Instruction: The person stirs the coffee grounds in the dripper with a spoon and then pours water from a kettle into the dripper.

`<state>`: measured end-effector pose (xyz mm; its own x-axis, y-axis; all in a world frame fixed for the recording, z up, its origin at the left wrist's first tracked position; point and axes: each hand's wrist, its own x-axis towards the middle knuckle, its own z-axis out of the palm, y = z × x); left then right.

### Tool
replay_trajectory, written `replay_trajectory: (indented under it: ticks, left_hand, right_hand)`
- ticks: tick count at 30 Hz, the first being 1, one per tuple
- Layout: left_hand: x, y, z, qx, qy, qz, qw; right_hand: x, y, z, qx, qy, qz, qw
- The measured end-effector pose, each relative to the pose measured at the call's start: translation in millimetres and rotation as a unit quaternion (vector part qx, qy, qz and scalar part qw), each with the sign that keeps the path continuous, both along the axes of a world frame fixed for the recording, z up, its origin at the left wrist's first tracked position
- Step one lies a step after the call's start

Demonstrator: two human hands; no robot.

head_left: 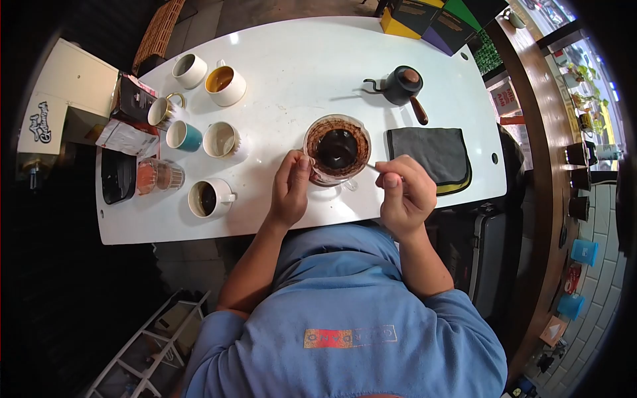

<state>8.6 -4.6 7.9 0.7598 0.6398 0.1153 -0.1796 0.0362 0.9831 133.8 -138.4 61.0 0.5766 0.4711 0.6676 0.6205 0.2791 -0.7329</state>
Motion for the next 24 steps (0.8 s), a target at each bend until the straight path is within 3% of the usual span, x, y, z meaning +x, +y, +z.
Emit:
replay_trajectory:
  ticks: [5,17,24]
  left_hand:
    - [-1,3,-2,0.025,0.015,0.0,1.0]
    - [-1,5,-7,-0.003,0.002,-0.023,1.0]
    - [0,3,-8,0.01,-0.017,-0.014,1.0]
  right_hand:
    - [-3,1,6,-0.108,-0.051,0.0,0.993]
    - [7,10,15,-0.129,-0.101,-0.012,0.986]
    - [4,13,0,-0.118,0.027,-0.021,0.992]
